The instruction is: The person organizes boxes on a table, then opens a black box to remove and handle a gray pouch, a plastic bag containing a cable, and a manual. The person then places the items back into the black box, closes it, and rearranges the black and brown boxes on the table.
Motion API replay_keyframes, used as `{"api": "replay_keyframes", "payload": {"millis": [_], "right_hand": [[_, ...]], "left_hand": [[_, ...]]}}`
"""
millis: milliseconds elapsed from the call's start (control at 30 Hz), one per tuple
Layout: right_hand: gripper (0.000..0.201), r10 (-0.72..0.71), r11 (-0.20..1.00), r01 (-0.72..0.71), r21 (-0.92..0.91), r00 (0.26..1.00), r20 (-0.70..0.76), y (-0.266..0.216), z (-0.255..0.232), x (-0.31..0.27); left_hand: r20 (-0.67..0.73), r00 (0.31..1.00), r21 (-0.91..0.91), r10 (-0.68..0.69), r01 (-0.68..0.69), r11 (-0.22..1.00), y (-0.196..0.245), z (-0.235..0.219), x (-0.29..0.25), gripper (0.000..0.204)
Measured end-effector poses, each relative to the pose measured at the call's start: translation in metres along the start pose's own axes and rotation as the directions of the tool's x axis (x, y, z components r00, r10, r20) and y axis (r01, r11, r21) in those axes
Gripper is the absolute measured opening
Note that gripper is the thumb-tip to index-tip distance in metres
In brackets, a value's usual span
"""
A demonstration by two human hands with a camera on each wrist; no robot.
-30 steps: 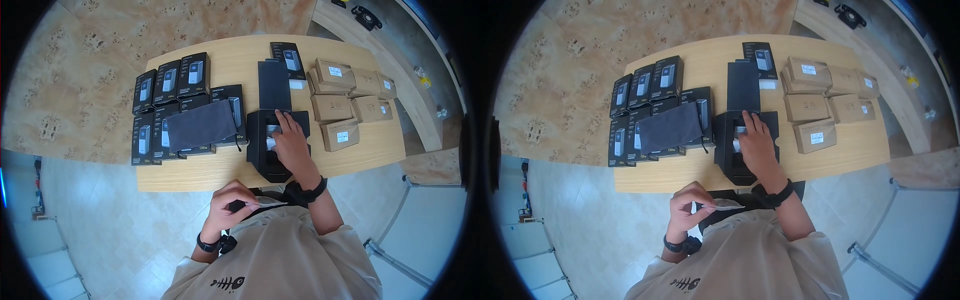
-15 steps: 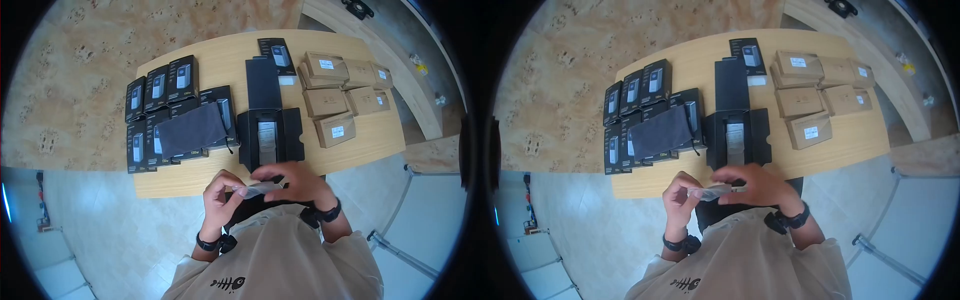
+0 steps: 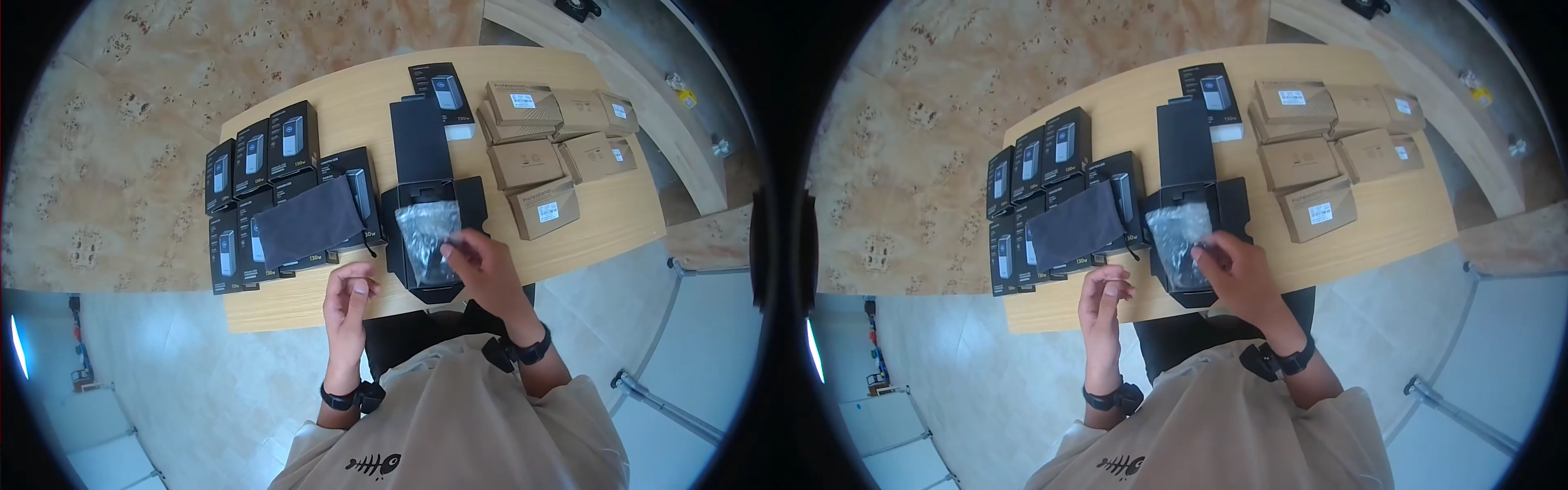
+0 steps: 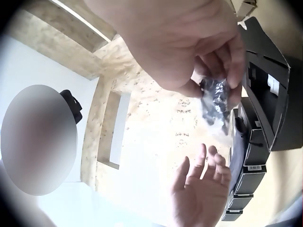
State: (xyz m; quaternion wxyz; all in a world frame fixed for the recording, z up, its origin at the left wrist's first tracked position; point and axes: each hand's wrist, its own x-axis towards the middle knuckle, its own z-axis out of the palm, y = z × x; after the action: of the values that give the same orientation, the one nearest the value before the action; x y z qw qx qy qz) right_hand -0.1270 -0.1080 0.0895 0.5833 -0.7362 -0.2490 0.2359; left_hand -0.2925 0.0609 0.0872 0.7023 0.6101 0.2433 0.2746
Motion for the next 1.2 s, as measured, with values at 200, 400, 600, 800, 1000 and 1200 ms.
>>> {"api": "replay_keyframes", "payload": {"millis": [200,400,600,800,1000,1200], "right_hand": [[0.024,-0.023,0.987,0.0,-0.164,0.99,-0.137,0.007,0.012,0.019],[0.022,-0.044,0.973,0.012,-0.231,0.99,-0.132,0.013,0.015,0.02],[0.021,-0.006,0.986,-0.013,-0.166,0.993,-0.115,0.004,0.021,0.016],[0.026,-0.085,0.993,0.067,-0.095,0.976,-0.199,0.011,0.024,0.003],[0.027,-0.073,0.996,0.062,-0.057,0.977,-0.199,0.01,0.015,0.003],[0.022,-0.074,0.957,0.147,0.25,0.958,-0.278,-0.015,0.041,0.014]], "left_hand": [[0.148,0.986,0.051,-0.079,0.072,0.996,-0.007,-0.016,-0.008,0.021],[0.2,0.974,0.025,-0.107,0.104,0.994,-0.009,-0.021,-0.01,0.016],[0.003,0.984,0.629,0.176,-0.139,0.765,0.009,-0.016,0.052,0.015],[0.078,0.995,0.976,0.07,-0.09,0.197,-0.002,-0.001,0.127,0.037],[0.094,0.969,0.93,0.228,-0.167,0.328,-0.007,-0.012,0.112,0.028],[0.07,0.946,0.865,0.316,-0.216,0.453,0.02,-0.011,0.065,0.02]]}}
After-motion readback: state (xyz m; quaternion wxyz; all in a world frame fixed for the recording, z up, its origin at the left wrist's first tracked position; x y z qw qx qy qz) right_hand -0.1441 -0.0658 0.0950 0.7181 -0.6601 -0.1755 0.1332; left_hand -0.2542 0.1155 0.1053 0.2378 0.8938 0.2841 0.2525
